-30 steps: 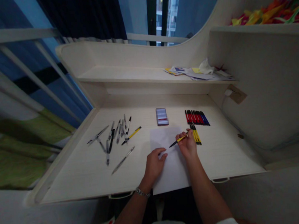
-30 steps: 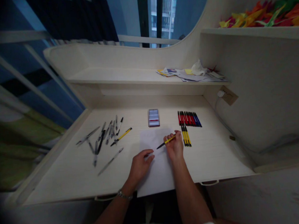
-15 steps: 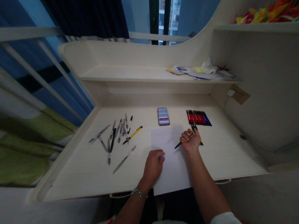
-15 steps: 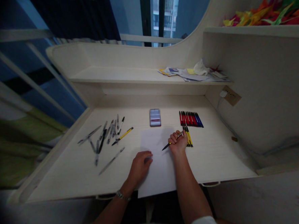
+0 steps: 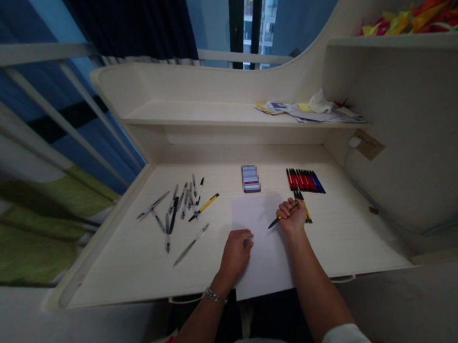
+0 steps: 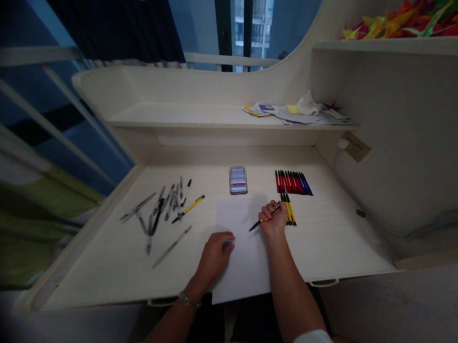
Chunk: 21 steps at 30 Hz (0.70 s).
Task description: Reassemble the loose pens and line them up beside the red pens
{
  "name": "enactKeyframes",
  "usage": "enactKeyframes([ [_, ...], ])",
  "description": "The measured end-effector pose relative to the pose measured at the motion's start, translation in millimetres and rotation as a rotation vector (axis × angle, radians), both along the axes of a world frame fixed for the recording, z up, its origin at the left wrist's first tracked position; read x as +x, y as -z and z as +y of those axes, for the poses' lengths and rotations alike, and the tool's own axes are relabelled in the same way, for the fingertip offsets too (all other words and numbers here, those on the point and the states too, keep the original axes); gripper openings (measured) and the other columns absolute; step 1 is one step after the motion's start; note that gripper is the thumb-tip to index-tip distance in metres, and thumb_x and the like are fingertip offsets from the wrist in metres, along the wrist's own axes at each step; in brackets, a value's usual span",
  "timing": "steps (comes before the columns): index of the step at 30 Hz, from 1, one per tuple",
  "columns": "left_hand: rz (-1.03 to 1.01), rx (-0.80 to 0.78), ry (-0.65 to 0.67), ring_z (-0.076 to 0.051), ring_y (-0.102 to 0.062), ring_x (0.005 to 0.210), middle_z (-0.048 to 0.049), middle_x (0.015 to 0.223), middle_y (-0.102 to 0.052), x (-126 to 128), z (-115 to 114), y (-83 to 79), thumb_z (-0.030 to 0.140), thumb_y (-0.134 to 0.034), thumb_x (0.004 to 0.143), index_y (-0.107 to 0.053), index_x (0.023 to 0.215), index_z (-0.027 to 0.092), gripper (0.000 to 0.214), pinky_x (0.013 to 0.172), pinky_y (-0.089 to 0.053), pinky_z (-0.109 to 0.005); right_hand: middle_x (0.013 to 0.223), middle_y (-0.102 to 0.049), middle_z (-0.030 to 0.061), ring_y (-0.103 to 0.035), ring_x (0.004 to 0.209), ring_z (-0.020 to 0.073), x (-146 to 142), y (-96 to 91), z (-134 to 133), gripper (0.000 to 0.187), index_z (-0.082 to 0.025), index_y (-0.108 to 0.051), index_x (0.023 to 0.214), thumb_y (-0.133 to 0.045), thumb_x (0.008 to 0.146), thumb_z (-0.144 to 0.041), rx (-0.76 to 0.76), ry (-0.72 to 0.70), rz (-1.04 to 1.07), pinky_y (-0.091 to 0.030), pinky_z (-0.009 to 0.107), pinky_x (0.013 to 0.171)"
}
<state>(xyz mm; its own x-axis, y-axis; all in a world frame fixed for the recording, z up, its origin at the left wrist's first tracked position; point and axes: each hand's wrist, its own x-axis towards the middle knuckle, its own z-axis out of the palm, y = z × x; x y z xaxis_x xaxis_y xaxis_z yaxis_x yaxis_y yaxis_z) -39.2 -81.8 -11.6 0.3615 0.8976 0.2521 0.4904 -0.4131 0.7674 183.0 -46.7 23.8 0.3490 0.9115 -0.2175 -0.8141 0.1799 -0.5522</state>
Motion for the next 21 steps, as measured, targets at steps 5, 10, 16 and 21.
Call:
enactKeyframes([
  [5,0.052,-0.018,0.031,-0.025,-0.058,0.101,-0.0066,0.104,-0.068,1,5,-6.8,0.011,-0.063,0.074,-0.069,0.096,0.021,0.025,0.094,-0.042,-0.042,0.055,-0.047,-0.0024,-0.037,0.041,0.0079,1,-1.6,8,0.041,-0.020,-0.057,0.071,-0.053,0.079,-0.060,-0.039,-0.047,-0.084,-0.025,0.019,0.032],
  [10,0.104,0.053,0.021,-0.024,-0.055,0.105,-0.0075,0.108,-0.066,6,22,-13.3,0.016,-0.057,0.081,-0.068,0.101,0.020,0.024,0.097,-0.039,-0.041,0.055,-0.057,0.0019,-0.052,0.048,0.0122,-6,1.2,22,0.049,-0.019,-0.057,0.065,-0.050,0.079,-0.066,-0.205,0.011,-0.268,-0.038,0.023,0.040],
  [16,0.185,0.126,-0.001,-0.026,-0.048,0.112,-0.0106,0.121,-0.061,12,29,-2.5,0.023,-0.055,0.085,-0.066,0.109,0.017,0.027,0.099,-0.036,-0.042,0.045,-0.054,0.0018,-0.049,0.037,0.0131,-17,6.7,29,0.073,-0.017,-0.064,0.079,-0.029,0.076,-0.081,-0.365,-0.023,-0.419,-0.034,0.024,0.036],
  [21,0.188,0.128,0.007,-0.026,-0.047,0.113,-0.0107,0.123,-0.060,11,27,1.1,0.023,-0.054,0.086,-0.064,0.112,0.017,0.029,0.099,-0.037,-0.042,0.062,-0.066,0.0058,-0.060,0.052,0.0161,-29,16.9,35,0.047,-0.016,-0.063,0.083,-0.067,0.067,-0.060,-0.300,-0.136,-0.469,-0.045,0.026,0.047],
])
